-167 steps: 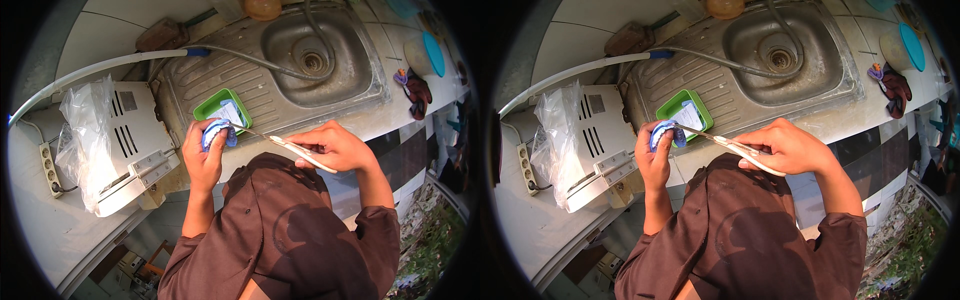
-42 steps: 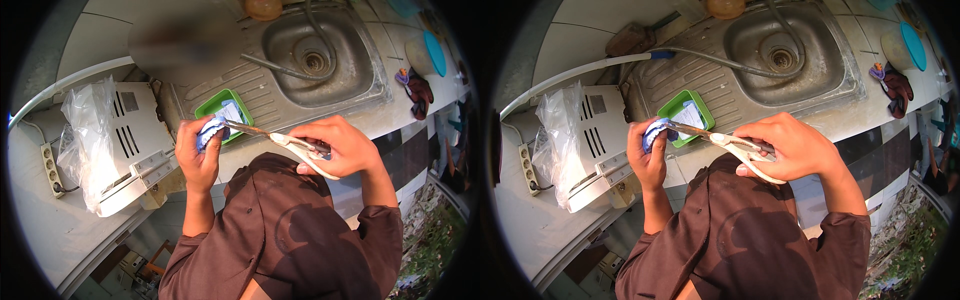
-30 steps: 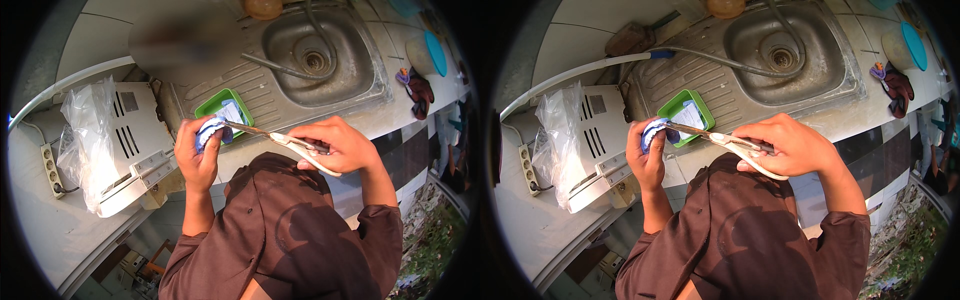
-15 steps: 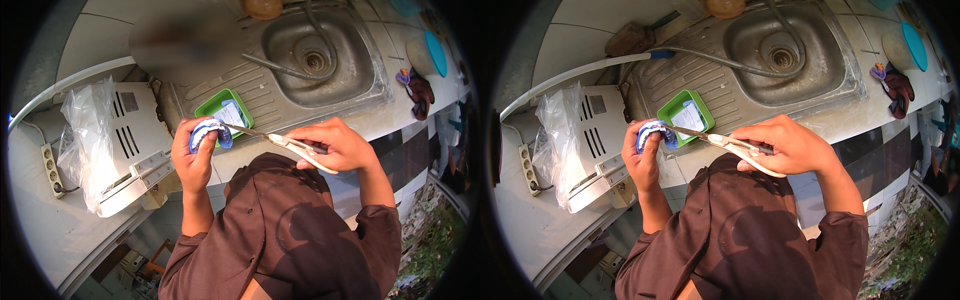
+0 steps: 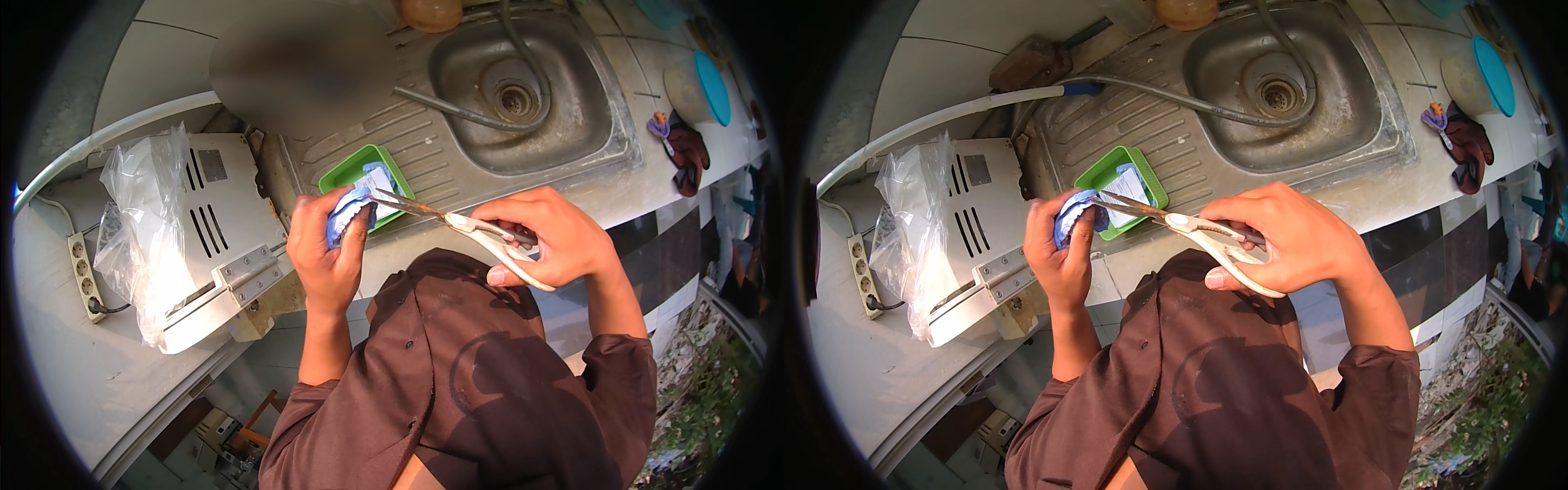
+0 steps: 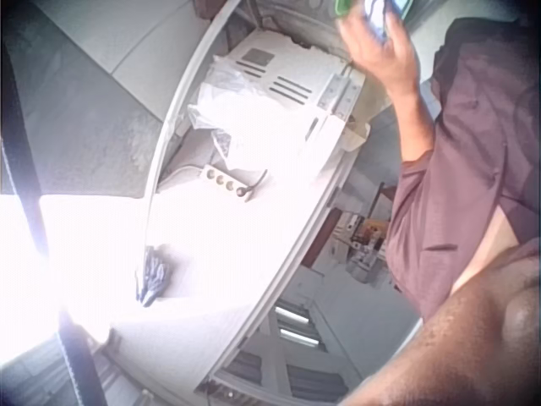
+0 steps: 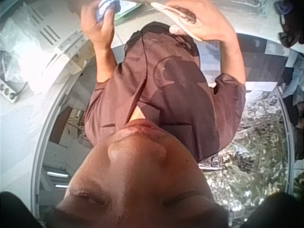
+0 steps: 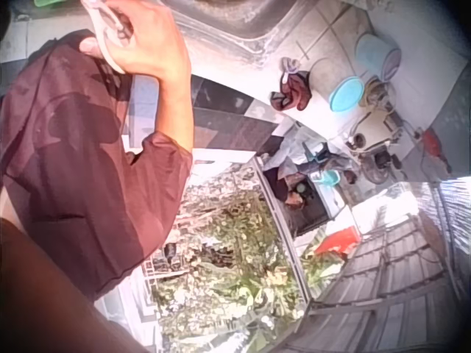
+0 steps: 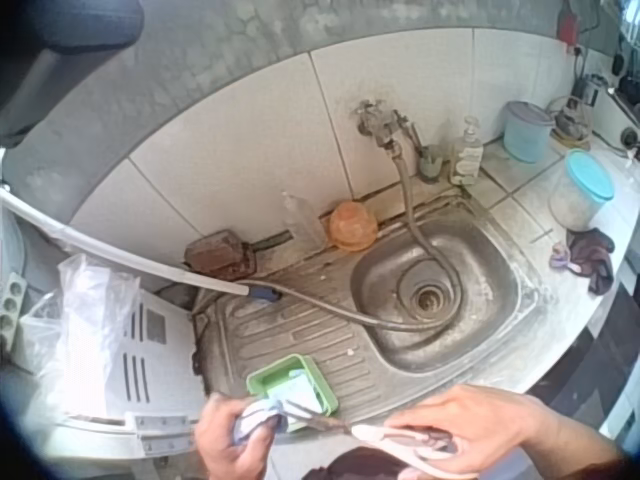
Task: The person trims a blue dental impression using a model trimmer machine and then refines the edges with scissors and a small metal tool while standing at a laboratory bench.
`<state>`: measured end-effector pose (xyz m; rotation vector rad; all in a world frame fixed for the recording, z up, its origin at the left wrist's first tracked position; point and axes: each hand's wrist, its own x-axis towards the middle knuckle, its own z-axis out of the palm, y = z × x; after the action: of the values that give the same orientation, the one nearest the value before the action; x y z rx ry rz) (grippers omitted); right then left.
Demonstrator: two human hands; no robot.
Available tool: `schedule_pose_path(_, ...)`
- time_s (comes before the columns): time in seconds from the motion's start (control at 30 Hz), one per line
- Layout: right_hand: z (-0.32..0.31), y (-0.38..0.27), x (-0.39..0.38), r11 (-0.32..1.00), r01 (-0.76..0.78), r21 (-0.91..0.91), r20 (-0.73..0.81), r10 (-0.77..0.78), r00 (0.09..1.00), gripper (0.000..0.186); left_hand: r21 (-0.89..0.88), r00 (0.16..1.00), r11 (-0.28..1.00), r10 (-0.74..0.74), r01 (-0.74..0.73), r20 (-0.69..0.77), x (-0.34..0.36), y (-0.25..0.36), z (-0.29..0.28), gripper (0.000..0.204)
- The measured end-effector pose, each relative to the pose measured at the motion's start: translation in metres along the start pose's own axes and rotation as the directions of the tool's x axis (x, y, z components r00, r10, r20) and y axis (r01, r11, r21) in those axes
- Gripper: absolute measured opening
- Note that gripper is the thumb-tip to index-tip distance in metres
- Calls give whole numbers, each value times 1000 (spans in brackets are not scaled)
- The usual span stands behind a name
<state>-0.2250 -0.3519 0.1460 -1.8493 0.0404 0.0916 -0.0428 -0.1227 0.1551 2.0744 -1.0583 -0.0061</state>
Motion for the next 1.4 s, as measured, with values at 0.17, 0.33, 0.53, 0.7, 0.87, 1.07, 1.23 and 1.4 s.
schedule_pose_path(0.17, -1, -2, 2, 1000, -20, -21, 23, 20, 1000, 64, 41, 1000, 999, 5, -5, -1, 0, 5, 3, 21)
schedule_pose_path(0.33, -1, -4, 3, 999, -48, -10, 36, 48, 998, 63, 72, 1000, 997, -5, 4, 4, 0, 7, 4, 21)
schedule_pose_path(0.53, 0, -6, 4, 997, -80, -11, 47, 80, 996, 59, 71, 1000, 997, -10, 10, 12, 0, 9, 6, 22)
schedule_pose_path(0.7, 0, -7, 5, 994, -105, 4, 71, 105, 992, 55, 94, 1000, 996, 1, -2, 8, -1, 9, 6, 23)
schedule_pose_path(0.87, -1, -6, 5, 996, -94, 5, 86, 93, 992, 53, 82, 1000, 997, -4, 3, 12, 0, 10, 5, 22)
schedule_pose_path(1.07, -1, -4, 4, 1000, -24, 7, 62, 23, 998, 52, 15, 1000, 1000, -11, 11, 28, 0, 4, 1, 21)
schedule_pose_path(1.23, -2, -2, 3, 1000, -15, 6, 46, 15, 999, 53, -26, 1000, 1000, 6, -5, 21, 3, 2, -3, 23)
schedule_pose_path(1.4, -4, -6, 4, 999, -31, -6, 36, 31, 999, 55, 36, 1000, 999, 7, -8, 15, 2, 4, -1, 18)
